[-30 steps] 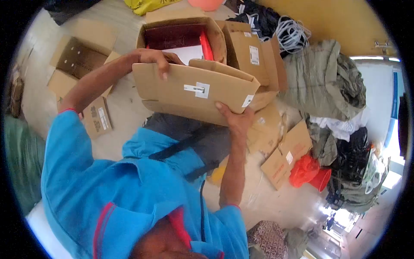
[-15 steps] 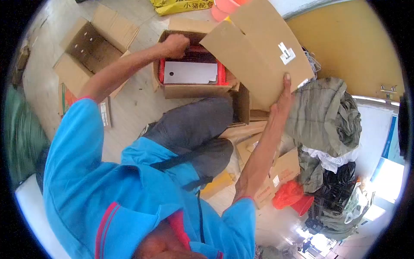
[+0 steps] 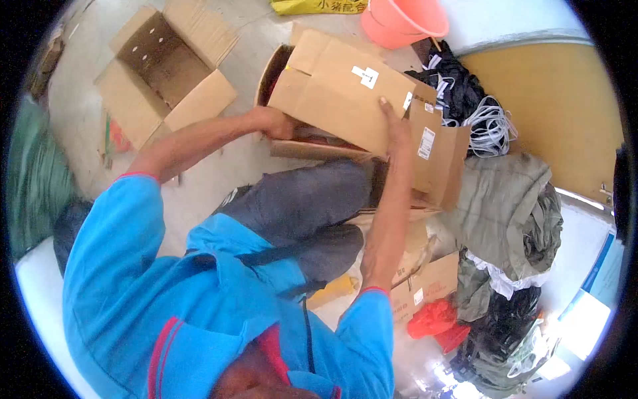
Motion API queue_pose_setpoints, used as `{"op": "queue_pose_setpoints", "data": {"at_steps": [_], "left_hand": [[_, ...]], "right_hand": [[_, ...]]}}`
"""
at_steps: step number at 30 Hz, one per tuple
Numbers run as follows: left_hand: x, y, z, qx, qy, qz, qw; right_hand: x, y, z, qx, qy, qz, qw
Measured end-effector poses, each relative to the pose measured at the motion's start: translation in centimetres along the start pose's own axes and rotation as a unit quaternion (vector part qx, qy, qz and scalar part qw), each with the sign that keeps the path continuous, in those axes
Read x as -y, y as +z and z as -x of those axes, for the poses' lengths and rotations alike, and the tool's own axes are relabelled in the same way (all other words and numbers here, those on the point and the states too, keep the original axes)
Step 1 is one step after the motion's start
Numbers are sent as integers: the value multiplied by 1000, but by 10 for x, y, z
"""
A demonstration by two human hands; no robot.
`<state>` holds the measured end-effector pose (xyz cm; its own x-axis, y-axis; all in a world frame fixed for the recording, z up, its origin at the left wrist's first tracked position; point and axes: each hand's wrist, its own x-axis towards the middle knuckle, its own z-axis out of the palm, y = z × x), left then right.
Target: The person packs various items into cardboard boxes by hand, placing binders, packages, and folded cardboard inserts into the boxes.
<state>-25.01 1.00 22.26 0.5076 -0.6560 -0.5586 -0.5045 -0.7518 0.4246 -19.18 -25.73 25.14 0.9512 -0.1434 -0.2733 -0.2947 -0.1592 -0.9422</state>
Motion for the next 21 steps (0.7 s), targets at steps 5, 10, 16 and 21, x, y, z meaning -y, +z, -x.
{"op": "queue_pose_setpoints", "data": {"at_steps": [5, 10, 16, 21], "left_hand": [[32, 58, -50, -15, 30, 39, 999], [22, 42, -37, 109, -84, 138, 981], [-23, 7, 17, -428, 91, 56, 897], [-10, 24, -1, -365, 71, 127, 919]], "right_hand": [[-3, -19, -17, 40, 88, 58, 994], [0, -8, -17, 56, 94, 72, 991], [5, 8, 5, 124, 114, 76, 983], [9, 5, -19, 130, 121, 163, 971]]}}
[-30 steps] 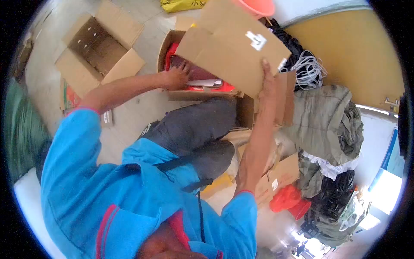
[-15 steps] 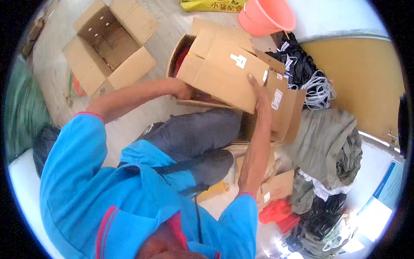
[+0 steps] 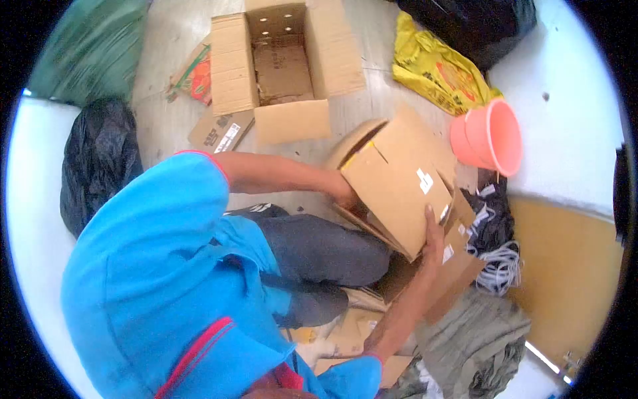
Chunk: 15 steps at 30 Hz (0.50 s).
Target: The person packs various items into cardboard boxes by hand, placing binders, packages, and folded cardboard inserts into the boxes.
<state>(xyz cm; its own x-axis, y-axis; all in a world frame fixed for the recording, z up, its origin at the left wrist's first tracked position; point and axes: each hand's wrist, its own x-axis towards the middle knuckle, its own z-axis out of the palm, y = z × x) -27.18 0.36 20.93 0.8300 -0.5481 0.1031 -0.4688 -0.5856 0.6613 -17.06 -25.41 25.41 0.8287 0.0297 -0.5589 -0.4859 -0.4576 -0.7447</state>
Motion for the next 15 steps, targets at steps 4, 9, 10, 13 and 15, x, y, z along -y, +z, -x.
{"op": "queue_pose_setpoints", "data": {"at_steps": [4, 9, 10, 13, 15], "left_hand": [[18, 26, 14, 100, -110, 100, 984], [32, 64, 36, 41, -202, 343, 916], [32, 71, 35, -37, -181, 407, 894], [17, 52, 40, 91, -103, 145, 980], [-12, -10, 39, 192, -101, 89, 972]], "right_hand": [[0, -6, -5, 6, 22, 11, 1000], [15, -8, -1, 45, 105, 14, 993], [15, -5, 2, 36, 47, 17, 998], [16, -1, 8, 41, -10, 22, 999], [-4, -13, -11, 23, -39, 69, 997]]}}
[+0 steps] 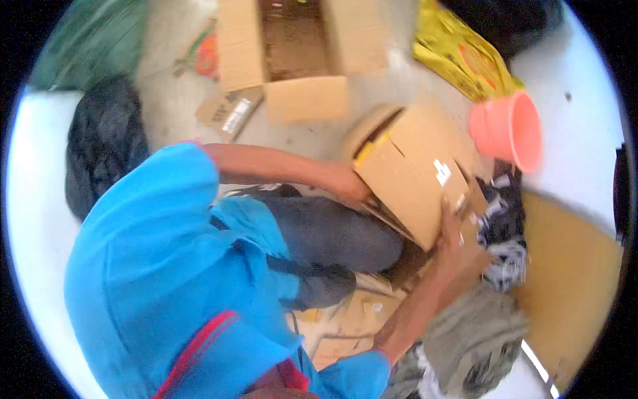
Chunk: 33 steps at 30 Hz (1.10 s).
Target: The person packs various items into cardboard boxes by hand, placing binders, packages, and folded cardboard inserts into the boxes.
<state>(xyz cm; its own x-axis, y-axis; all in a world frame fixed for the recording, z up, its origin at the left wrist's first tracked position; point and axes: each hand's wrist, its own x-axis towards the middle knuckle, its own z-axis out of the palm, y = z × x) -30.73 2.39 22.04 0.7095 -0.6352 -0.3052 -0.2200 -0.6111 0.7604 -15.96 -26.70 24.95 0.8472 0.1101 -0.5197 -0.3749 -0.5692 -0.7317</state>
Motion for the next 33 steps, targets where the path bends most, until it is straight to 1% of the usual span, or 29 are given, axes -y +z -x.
{"op": "queue_pose_setpoints", "data": {"at_steps": [1, 2, 3, 4, 5, 6, 8, 9, 10, 11, 12, 14, 15, 16, 18, 19, 21, 22, 24, 25, 26, 27, 28, 29, 30, 31, 32, 33], "left_hand": [[-15, -14, 5, 41, -22, 53, 998], [-16, 4, 0, -114, -2, 15, 993], [-15, 22, -6, -264, 19, -14, 964], [-34, -2, 4, -99, -44, 14, 994], [-48, -30, 15, 70, -108, 29, 991], [-44, -25, 14, 75, -93, 24, 993], [-36, -11, 16, 42, -54, -48, 996], [-34, -11, 21, 41, -48, -55, 996], [-38, -9, 28, -86, 28, -71, 993], [-43, -10, 31, -209, 104, -81, 969], [-53, -29, 33, -203, 112, -81, 969], [-81, -72, 37, -89, 37, 38, 995], [-74, -76, 23, -198, 81, -53, 975], [-59, -82, 2, -304, 124, -144, 933], [-21, -94, -53, -342, 109, -250, 899], [-11, -85, -65, -341, 113, -251, 899], [7, -60, -80, -268, 7, -324, 907], [17, -44, -82, -267, 9, -327, 907], [29, -8, -79, -214, -24, -213, 953], [27, -10, -83, -215, -30, -226, 949], [26, -20, -86, -214, -29, -229, 949], [27, -22, -88, -207, -26, -271, 940], [22, -14, -86, -197, -24, -305, 932], [24, -12, -93, -232, 2, -323, 918], [23, -18, -104, -227, 11, -331, 916], [17, -20, -118, -233, 39, -328, 914], [9, -11, -124, -239, 65, -315, 916], [6, -3, -130, -232, 72, -310, 919]], "right_hand": [[-2, -3, -4, -23, 15, 67, 997], [-4, -7, -8, -43, 33, 134, 989], [-6, -11, -12, -61, 54, 198, 977], [13, 3, 10, -40, -10, 52, 998], [-7, -3, -8, -49, 47, 51, 996], [-2, -6, -7, -65, 52, 49, 995], [7, -1, 1, -26, 25, 54, 998], [14, 2, 3, -35, 22, 51, 998], [21, 5, 8, -22, 34, 20, 999], [24, 4, 12, -9, 50, -11, 999], [26, 1, 12, -17, 54, -14, 998], [29, -1, 10, 16, 88, 22, 996], [25, 0, 11, 12, 89, 20, 996], [21, 2, 10, 0, 51, 10, 999], [22, 3, 13, -16, 12, 0, 1000], [29, 2, 15, -10, 25, 11, 1000], [28, 5, 13, -7, 42, 24, 999], [20, 10, 4, -21, -18, 18, 999], [-10, 21, -16, -37, -69, 8, 997], [-28, 24, -31, -72, -99, 66, 990], [-38, 27, -43, -106, -133, 119, 978], [-36, 29, -39, -99, -70, 121, 985], [-39, 34, -27, -90, -52, 120, 987], [-37, 38, -18, -124, -37, 128, 983], [-24, 43, -19, -167, -34, 129, 977], [-9, 42, -5, -150, -59, 101, 982], [-20, 47, 0, -155, -45, 99, 982], [-28, 51, -4, -192, -45, 197, 960]]}}
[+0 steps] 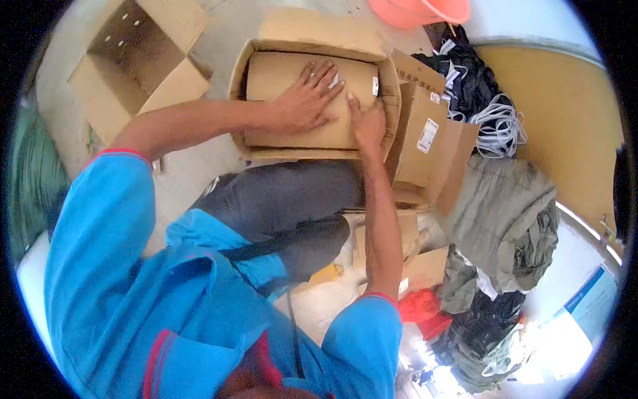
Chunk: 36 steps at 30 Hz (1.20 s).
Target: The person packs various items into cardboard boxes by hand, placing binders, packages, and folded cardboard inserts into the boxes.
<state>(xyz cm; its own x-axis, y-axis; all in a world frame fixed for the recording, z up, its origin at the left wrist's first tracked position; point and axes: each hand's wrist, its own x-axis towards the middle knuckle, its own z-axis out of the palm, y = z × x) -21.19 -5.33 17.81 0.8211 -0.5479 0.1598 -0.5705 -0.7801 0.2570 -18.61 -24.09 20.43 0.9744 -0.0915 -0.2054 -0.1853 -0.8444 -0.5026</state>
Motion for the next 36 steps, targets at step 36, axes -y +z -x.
{"op": "queue_pose_setpoints", "data": {"at_steps": [36], "left_hand": [[-6, 22, -36, 76, -13, 90, 993]], "right_hand": [[-43, 52, -6, 44, -110, 24, 993]]}}
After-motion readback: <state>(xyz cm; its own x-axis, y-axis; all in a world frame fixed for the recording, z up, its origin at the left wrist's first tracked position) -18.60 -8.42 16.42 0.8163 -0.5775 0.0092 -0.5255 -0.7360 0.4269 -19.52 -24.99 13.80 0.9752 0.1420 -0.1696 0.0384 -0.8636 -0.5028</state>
